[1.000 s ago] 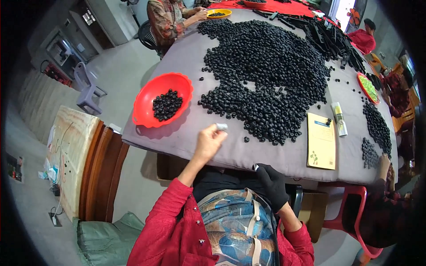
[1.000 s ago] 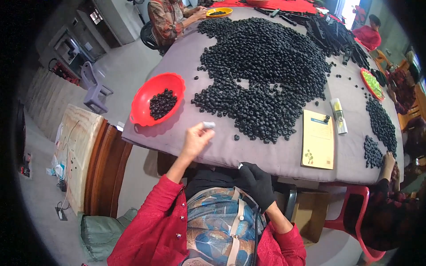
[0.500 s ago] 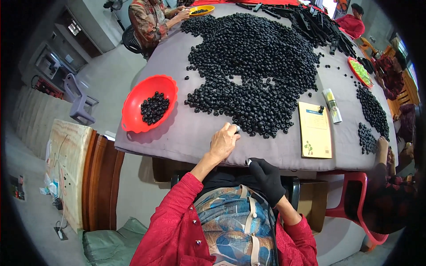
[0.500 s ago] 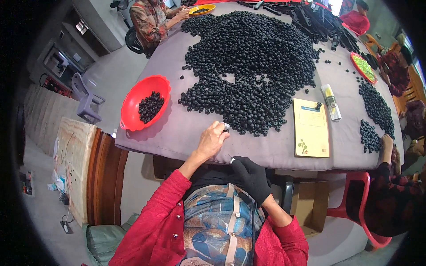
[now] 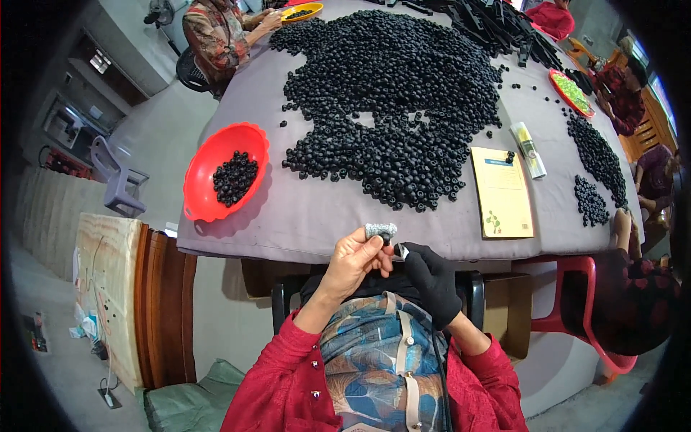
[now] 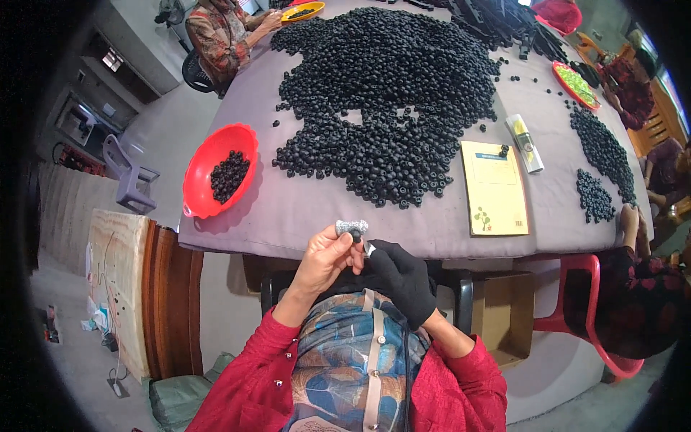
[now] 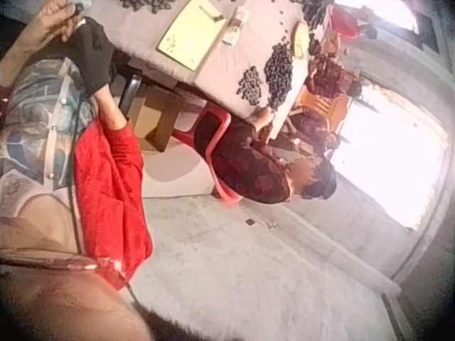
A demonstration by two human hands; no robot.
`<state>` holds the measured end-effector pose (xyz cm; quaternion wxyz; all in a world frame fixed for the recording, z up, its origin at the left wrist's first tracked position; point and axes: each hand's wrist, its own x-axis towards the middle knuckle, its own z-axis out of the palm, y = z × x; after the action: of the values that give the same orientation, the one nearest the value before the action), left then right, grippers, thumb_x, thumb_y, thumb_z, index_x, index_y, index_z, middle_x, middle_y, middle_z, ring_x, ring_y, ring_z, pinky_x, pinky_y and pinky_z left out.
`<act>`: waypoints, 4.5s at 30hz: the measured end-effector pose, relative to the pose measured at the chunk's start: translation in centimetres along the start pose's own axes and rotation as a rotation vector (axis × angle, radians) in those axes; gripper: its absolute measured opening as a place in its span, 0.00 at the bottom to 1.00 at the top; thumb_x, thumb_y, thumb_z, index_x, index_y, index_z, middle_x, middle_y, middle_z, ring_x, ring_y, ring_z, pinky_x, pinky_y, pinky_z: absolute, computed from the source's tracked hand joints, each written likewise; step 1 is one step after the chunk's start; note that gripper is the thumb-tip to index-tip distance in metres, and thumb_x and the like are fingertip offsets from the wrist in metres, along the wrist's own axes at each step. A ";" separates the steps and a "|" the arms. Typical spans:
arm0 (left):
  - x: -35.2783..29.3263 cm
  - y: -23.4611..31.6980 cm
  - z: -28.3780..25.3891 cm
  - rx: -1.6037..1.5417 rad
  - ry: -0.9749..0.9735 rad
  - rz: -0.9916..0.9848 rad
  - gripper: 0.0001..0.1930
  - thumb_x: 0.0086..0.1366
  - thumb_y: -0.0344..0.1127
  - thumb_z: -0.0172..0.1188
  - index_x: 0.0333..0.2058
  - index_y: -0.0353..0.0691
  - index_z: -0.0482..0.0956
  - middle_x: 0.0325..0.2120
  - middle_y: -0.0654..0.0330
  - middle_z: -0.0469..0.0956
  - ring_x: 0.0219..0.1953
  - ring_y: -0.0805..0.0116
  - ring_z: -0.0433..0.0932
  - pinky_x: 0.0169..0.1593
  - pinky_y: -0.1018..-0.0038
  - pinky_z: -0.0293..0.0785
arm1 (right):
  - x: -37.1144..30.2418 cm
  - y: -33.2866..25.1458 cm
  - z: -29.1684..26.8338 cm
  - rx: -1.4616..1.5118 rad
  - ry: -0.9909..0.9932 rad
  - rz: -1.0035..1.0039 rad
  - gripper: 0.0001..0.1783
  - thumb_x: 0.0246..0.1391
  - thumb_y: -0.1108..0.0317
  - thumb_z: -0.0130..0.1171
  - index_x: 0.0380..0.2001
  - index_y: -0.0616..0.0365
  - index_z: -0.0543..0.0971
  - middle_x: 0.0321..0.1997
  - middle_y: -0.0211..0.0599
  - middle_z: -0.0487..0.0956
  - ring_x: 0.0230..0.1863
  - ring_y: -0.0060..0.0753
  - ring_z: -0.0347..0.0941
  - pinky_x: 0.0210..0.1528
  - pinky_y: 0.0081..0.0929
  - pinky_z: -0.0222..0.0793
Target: The person assembles small black rubber rings with grey cylindrical parts by hand, wearing a protective glove.
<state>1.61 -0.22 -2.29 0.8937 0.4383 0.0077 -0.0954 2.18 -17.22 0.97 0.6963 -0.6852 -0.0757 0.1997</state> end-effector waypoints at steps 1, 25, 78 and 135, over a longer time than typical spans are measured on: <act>-0.2 0.2 0.3 -0.037 0.006 -0.011 0.11 0.64 0.33 0.48 0.40 0.32 0.70 0.28 0.58 0.74 0.24 0.73 0.74 0.26 0.79 0.73 | -0.2 -0.2 0.1 -0.073 -0.017 -0.133 0.15 0.54 0.67 0.50 0.44 0.64 0.72 0.37 0.34 0.77 0.37 0.19 0.71 0.37 0.19 0.69; -1.4 0.3 1.9 0.081 0.089 0.094 0.09 0.57 0.27 0.55 0.37 0.33 0.73 0.19 0.62 0.71 0.14 0.81 0.62 0.18 0.85 0.58 | -0.6 -1.1 0.1 0.177 -0.035 -0.008 0.14 0.57 0.67 0.48 0.43 0.65 0.72 0.37 0.33 0.76 0.37 0.20 0.70 0.41 0.20 0.68; -1.4 -0.1 1.6 -0.210 -0.029 0.001 0.10 0.61 0.27 0.50 0.42 0.33 0.72 0.19 0.65 0.69 0.13 0.84 0.54 0.18 0.85 0.50 | -0.4 -0.2 -0.1 -0.098 -0.089 -0.113 0.15 0.53 0.67 0.53 0.43 0.62 0.73 0.35 0.40 0.78 0.34 0.21 0.73 0.37 0.20 0.69; -1.0 0.2 1.3 -0.291 -0.068 -0.035 0.10 0.60 0.29 0.52 0.41 0.36 0.74 0.20 0.66 0.71 0.16 0.83 0.59 0.19 0.85 0.54 | -0.3 -0.1 0.1 -0.047 -0.090 -0.080 0.15 0.52 0.69 0.54 0.43 0.63 0.73 0.36 0.38 0.78 0.35 0.19 0.72 0.39 0.19 0.68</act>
<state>0.56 -0.92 -1.23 0.9457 0.3006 -0.0010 -0.1237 1.94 -17.27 1.12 0.6833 -0.6883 -0.1389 0.2003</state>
